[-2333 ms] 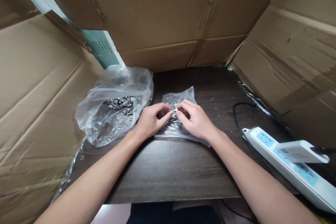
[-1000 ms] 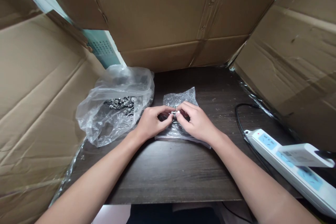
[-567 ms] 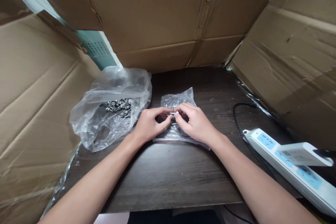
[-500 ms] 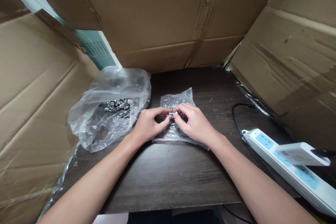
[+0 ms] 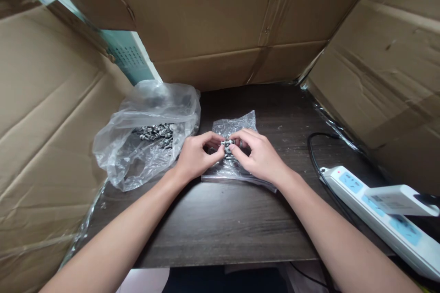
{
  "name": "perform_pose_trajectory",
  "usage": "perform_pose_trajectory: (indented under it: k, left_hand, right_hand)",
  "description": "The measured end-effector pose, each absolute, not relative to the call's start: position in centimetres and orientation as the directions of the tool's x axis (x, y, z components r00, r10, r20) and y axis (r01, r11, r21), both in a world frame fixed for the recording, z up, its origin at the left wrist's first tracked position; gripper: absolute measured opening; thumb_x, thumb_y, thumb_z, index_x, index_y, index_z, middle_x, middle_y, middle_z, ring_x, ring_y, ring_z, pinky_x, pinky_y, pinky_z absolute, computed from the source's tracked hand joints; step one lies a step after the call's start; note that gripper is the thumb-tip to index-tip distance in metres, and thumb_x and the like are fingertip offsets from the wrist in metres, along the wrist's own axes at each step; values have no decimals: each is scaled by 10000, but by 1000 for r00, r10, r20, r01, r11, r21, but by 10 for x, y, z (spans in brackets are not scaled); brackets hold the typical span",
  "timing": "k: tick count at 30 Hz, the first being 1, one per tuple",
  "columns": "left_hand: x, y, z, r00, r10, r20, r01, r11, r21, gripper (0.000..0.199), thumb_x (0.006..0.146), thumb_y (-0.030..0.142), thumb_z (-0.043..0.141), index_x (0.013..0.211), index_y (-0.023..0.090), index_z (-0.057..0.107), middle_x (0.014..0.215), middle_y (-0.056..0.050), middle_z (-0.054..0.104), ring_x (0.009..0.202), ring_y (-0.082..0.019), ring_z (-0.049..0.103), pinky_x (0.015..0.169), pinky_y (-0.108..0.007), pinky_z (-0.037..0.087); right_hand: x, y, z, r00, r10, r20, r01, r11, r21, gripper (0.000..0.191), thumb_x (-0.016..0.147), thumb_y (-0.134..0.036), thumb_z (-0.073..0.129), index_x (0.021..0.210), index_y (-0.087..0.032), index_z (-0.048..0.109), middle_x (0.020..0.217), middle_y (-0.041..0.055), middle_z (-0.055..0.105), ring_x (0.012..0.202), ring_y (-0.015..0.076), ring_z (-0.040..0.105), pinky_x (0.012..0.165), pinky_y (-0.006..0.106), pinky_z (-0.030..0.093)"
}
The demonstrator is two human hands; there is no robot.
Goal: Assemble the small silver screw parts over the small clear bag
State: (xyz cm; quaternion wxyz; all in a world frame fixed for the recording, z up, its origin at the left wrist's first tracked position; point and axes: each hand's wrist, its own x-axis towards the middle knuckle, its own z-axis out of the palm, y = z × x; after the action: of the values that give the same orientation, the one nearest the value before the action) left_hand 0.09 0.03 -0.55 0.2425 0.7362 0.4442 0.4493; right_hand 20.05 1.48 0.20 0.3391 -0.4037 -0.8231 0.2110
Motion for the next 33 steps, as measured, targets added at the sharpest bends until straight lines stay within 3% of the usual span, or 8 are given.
perform_pose_trajectory:
  k: [16, 27, 33]
  left_hand:
    - [0, 1, -5, 261, 845, 467, 480, -533, 697, 114, 853, 150, 663, 962, 149, 698, 796, -4, 746, 706, -121, 711, 682, -201, 565]
    - [-1, 2, -8, 249, 837, 487, 483, -543, 687, 107, 866, 161, 699, 967, 150, 733, 829, -9, 766, 713, -116, 718, 687, -193, 575]
    - [-1, 3, -8, 254, 836, 486, 482, -546, 686, 111, 872, 172, 712, 976, 148, 743, 837, -11, 773, 727, -121, 728, 684, -191, 572]
  right_hand:
    - [199, 15, 2, -450, 820, 355, 522, 564, -640, 189, 984, -286, 555, 848, -188, 643, 817, 25, 653, 821, 177, 570, 758, 331, 434]
    - [197, 16, -1, -443, 817, 370, 529, 571, -627, 146, 949, -246, 561, 819, -189, 599, 788, 21, 616, 808, 177, 539, 739, 323, 421]
    - [198, 14, 1, -437, 819, 371, 531, 568, -629, 50, 923, -217, 575, 898, -190, 610, 838, 26, 603, 825, 178, 538, 746, 327, 425]
